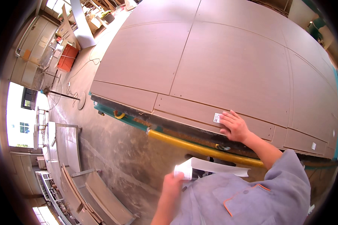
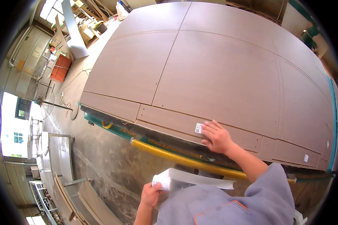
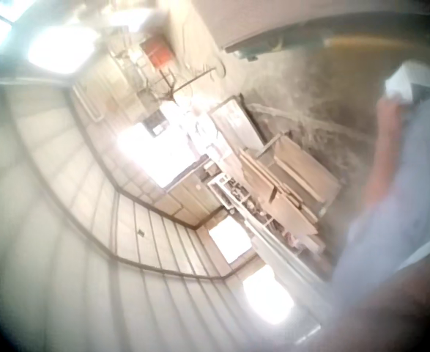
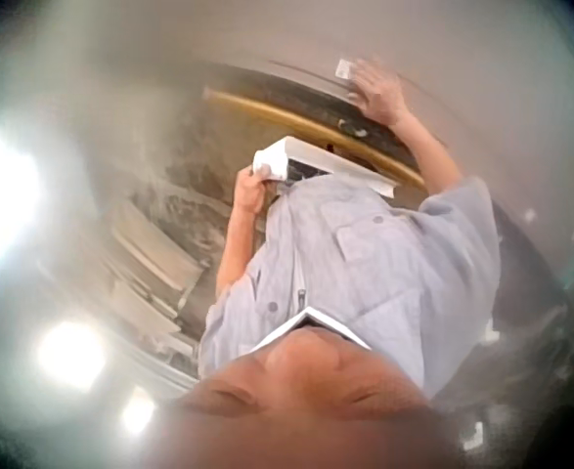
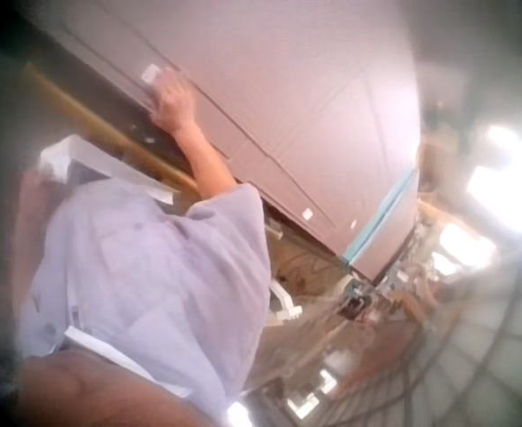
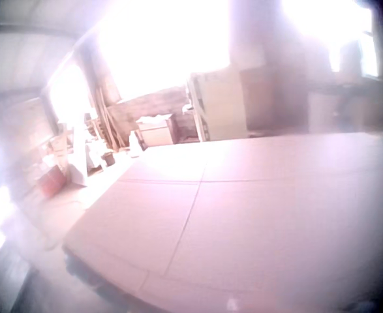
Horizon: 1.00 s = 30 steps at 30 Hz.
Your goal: The person applies small white labels to multiple cut wood panels on a large table saw. They then pick up several narrow wood strips and carry them to a nearby storage rack, placing them among other pieces.
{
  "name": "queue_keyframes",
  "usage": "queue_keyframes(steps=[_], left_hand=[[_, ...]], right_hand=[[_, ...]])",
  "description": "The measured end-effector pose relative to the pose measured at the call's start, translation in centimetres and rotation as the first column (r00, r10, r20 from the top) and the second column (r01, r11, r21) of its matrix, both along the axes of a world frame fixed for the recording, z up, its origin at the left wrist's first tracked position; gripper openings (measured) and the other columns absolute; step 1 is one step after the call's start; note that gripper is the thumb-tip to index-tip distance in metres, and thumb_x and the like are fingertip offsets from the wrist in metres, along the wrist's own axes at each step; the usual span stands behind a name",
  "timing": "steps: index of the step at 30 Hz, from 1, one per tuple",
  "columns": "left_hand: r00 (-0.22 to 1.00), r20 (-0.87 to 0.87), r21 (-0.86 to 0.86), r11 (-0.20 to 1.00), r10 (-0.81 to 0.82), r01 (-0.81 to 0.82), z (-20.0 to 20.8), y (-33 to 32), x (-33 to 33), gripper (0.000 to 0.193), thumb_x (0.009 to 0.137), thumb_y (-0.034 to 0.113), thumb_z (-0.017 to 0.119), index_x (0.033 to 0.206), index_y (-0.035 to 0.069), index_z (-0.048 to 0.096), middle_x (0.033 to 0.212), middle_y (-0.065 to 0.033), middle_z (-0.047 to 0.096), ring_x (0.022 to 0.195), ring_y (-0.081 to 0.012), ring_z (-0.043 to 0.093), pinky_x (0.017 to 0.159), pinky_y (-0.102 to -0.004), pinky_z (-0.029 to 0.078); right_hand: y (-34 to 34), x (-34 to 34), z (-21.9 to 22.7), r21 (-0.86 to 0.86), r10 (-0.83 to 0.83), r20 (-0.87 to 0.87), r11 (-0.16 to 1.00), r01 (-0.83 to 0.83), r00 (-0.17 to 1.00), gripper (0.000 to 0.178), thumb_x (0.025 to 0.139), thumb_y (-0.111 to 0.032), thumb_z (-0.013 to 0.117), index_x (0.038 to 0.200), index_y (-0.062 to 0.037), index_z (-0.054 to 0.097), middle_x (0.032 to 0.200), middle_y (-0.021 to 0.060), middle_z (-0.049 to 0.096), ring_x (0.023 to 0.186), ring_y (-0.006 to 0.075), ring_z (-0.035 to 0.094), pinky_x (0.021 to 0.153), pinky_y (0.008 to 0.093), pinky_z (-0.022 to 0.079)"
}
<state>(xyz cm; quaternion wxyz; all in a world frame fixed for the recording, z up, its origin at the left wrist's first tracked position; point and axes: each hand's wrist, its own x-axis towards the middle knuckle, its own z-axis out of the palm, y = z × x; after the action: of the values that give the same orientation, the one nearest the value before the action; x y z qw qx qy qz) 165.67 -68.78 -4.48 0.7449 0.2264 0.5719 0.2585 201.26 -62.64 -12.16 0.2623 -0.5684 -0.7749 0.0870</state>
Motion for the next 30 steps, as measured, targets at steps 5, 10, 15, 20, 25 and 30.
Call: queue_keyframes(steps=[5,10,15,20,25,30], left_hand=[[0.995,0.09,0.031,0.999,-0.039,0.037,-0.3,5.8,-0.8,0.033,0.087,0.015,0.058,0.109,-0.011,0.058,0.105,-0.015,0.064,0.094,-0.0253,0.064,0.086,-0.0379,0.051],[0.98,0.198,0.071,0.997,-0.02,0.006,-0.5,11.0,-3.6,0.038,0.09,0.02,0.06,0.113,-0.01,0.056,0.108,-0.0146,0.063,0.096,-0.0247,0.063,0.085,-0.0374,0.052],[0.976,0.217,0.098,0.995,-0.003,-0.018,-1.3,15.5,-8.4,0.036,0.092,0.021,0.06,0.113,-0.008,0.057,0.105,-0.0128,0.063,0.094,-0.0205,0.063,0.08,-0.0333,0.055],[0.979,0.195,0.169,0.985,-0.052,0.019,-0.2,18.6,-14.2,0.037,0.092,0.027,0.061,0.11,-0.006,0.059,0.102,-0.0114,0.063,0.093,-0.0182,0.062,0.078,-0.0319,0.056],[0.991,0.092,0.196,0.977,-0.101,0.082,0.1,20.2,-19.4,0.043,0.091,0.033,0.062,0.108,-0.006,0.058,0.101,-0.0116,0.063,0.086,-0.0185,0.064,0.071,-0.031,0.057],[0.988,0.105,0.124,0.987,-0.112,0.098,-1.1,20.8,-22.7,0.043,0.09,0.033,0.063,0.109,-0.005,0.056,0.1,-0.0112,0.063,0.086,-0.0177,0.064,0.072,-0.0302,0.056]], right_hand=[[0.0,-3.7,1.7,-0.21,-0.011,0.132,0.977,0.039,0.991,0.075,0.08,-0.045,0.061,0.133,0.0047,0.042,0.142,0.0216,0.038,0.135,0.0347,0.032,0.112,0.0441,0.025],[-3.2,-4.7,3.7,-0.238,-0.206,0.198,0.938,0.251,0.958,0.057,0.075,-0.023,0.069,0.124,0.0019,0.052,0.134,0.0207,0.047,0.128,0.0363,0.042,0.108,0.0435,0.033],[4.4,-19.2,9.1,0.019,-0.07,-0.262,0.997,0.078,0.962,0.032,0.066,-0.003,0.072,0.098,-0.0035,0.064,0.108,0.0139,0.063,0.104,0.0316,0.059,0.089,0.0386,0.049],[9.6,-31.6,10.4,0.127,0.118,-0.118,0.987,-0.103,0.986,0.042,0.065,-0.016,0.076,0.104,-0.0072,0.064,0.111,0.0092,0.063,0.107,0.0278,0.058,0.088,0.0389,0.049],[11.8,-37.1,11.6,0.157,0.184,-0.103,0.973,-0.167,0.978,0.039,0.065,-0.011,0.075,0.103,-0.0072,0.065,0.108,0.0079,0.064,0.102,0.025,0.061,0.086,0.0378,0.05],[13.2,-39.9,10.3,0.136,0.262,-0.222,0.962,-0.236,0.939,0.027,0.066,-0.005,0.072,0.092,-0.0056,0.067,0.098,0.0061,0.068,0.093,0.0228,0.064,0.081,0.0343,0.052]])
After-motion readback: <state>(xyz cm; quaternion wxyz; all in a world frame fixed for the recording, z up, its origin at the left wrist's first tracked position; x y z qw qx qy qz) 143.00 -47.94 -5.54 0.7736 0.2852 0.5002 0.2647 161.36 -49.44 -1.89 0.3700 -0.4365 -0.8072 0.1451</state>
